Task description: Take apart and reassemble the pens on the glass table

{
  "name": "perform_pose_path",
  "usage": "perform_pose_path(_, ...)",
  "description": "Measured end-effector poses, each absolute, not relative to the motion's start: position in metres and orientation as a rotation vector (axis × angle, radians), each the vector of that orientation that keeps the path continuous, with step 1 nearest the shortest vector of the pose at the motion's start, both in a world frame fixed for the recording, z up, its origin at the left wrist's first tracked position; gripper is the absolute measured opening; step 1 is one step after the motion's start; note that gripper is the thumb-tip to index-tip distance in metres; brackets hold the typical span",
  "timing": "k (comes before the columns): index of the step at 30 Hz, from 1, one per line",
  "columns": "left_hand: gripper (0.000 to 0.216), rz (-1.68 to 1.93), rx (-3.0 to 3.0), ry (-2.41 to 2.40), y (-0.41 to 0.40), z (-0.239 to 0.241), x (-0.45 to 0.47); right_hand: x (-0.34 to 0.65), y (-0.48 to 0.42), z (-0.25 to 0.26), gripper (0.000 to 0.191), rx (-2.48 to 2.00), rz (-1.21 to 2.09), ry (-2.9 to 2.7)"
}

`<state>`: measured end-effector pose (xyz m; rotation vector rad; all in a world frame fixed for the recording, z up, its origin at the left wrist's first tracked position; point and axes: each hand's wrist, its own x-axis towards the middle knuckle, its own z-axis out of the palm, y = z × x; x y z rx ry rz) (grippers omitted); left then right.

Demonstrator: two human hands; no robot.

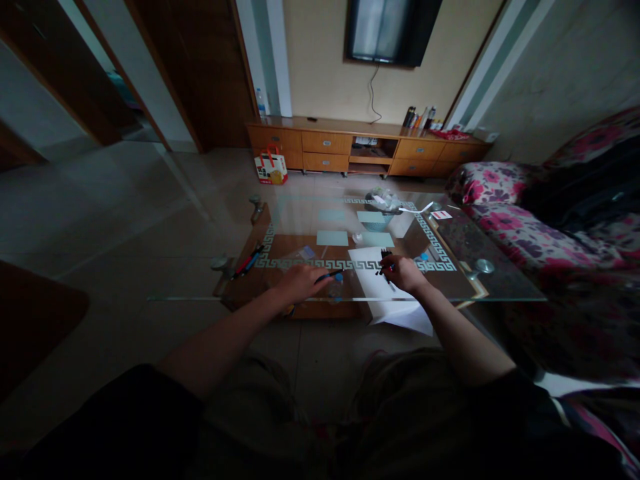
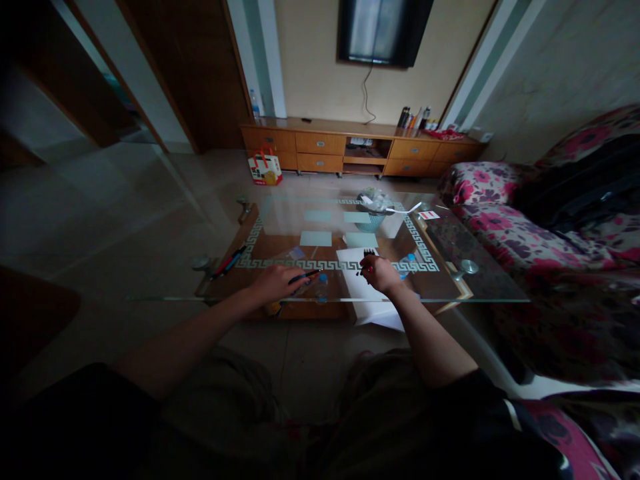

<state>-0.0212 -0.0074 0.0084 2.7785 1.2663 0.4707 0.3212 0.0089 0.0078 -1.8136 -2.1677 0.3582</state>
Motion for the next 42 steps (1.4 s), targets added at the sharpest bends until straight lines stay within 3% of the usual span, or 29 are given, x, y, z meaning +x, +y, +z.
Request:
perform_pose_path(8,0.041,0.505,2.77,1.253,-0.008,0.009,-0.021,0.322,0.007,0.007,0.026,-1.756,0.363,-2.195)
perform_pose_path(14,0.039,0.489,2.753,1.232,-0.007,0.009,-0.021,0.317,0.004,0.013,0.038,-1.645,0.212,-2.196)
perform_pose_path(19,0.033,0.504,2.771,1.207,-0.007,0.008,-0.02,0.295,-0.005,0.031,0.029,-1.49,0.164,-2.086)
perform_pose_path(29,0.022,0.516,2.798,1.022,-0.008,0.011,-0.016,0.227,-0.033,0.034,0.029,-1.041,0.397,-2.43)
perform_pose_path(42,0.029,0.548,2.796,0.967,-0.006,0.008,-0.017,0.229,-0.027,0.026,0.035,-1.162,0.437,-2.513)
